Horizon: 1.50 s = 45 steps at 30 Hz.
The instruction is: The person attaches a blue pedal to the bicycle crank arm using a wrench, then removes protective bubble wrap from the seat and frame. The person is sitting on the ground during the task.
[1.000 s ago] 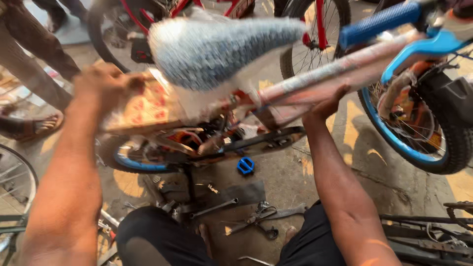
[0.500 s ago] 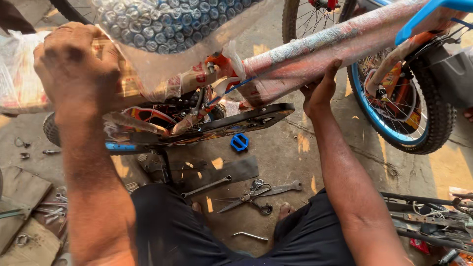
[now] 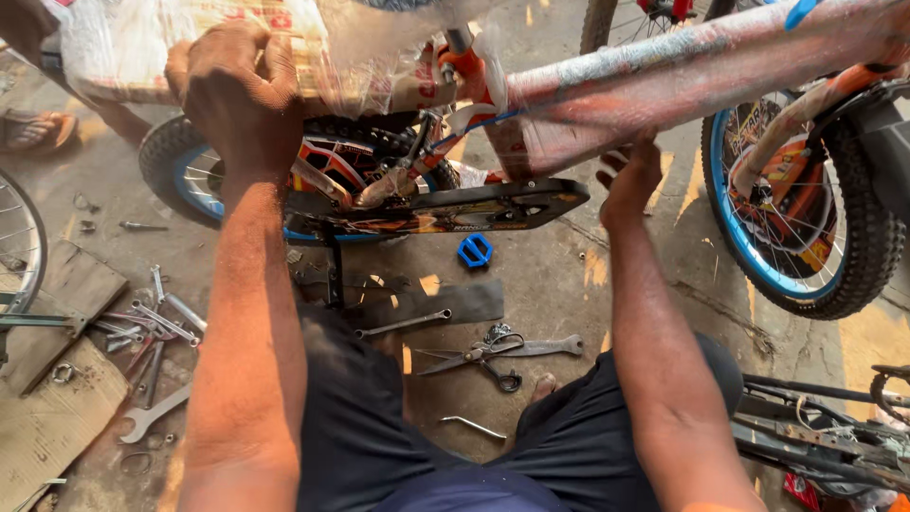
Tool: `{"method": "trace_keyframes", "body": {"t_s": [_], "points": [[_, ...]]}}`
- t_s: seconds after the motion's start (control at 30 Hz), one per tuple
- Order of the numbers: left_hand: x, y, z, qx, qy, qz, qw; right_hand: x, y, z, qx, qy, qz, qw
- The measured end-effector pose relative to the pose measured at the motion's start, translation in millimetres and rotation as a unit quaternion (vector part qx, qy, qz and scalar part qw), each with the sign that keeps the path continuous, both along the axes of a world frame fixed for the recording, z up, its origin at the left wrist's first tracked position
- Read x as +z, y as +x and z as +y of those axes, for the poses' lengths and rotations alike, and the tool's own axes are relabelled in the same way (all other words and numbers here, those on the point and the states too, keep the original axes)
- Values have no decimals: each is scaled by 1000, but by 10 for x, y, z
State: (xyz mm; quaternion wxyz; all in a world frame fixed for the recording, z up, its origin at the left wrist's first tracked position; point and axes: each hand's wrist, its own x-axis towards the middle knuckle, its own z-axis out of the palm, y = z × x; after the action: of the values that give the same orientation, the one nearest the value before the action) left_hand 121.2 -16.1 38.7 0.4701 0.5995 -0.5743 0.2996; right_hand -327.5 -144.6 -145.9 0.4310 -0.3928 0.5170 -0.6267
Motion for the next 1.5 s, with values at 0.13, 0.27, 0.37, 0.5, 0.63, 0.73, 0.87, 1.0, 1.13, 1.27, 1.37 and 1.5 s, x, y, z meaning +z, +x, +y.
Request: {"method": "trace_keyframes", "body": {"t_s": [0.13, 0.27, 0.37, 0.5, 0.63, 0.73, 0.87, 1.0, 1.13, 1.27, 1.37, 1.5], "points": [[-146, -135, 69, -28, 16, 32, 999, -294, 273, 263, -131, 31, -88, 987], [-205, -392, -34, -3, 66, 47, 997, -583, 640, 480, -108, 140, 132, 975], [-202, -658, -153, 2, 64, 44, 997, -770, 942, 585, 140, -76, 704, 692], [-157, -797, -129, -33, 33, 53, 998, -980, 1306, 653, 198, 151, 655, 714], [-97, -757, 4, -83, 2, 100, 992, -1154, 1564, 694, 284, 145, 708, 630], [-72, -747, 52, -110, -16, 118, 987, -1236, 1646, 719, 296, 154, 702, 629], [-96, -894, 52, -170, -27, 112, 979, -1256, 1589, 773, 237, 243, 565, 752], [-234, -1371, 13, -344, -18, 100, 933, -1149, 1364, 856, 172, 87, 242, 951], [-498, -1942, 38, -431, 184, 74, 880, -977, 1004, 939, 265, -37, 125, 955], [-767, -2113, -158, -381, 314, 119, 862, -334, 663, 1010, 360, 284, 377, 805], [-922, -2080, -333, -354, 286, 237, 858, 224, 524, 1198, 239, 307, 307, 868], [-1176, -2063, -293, -258, 406, 379, 790, 532, 496, 1445, 93, 189, 106, 972]]}}
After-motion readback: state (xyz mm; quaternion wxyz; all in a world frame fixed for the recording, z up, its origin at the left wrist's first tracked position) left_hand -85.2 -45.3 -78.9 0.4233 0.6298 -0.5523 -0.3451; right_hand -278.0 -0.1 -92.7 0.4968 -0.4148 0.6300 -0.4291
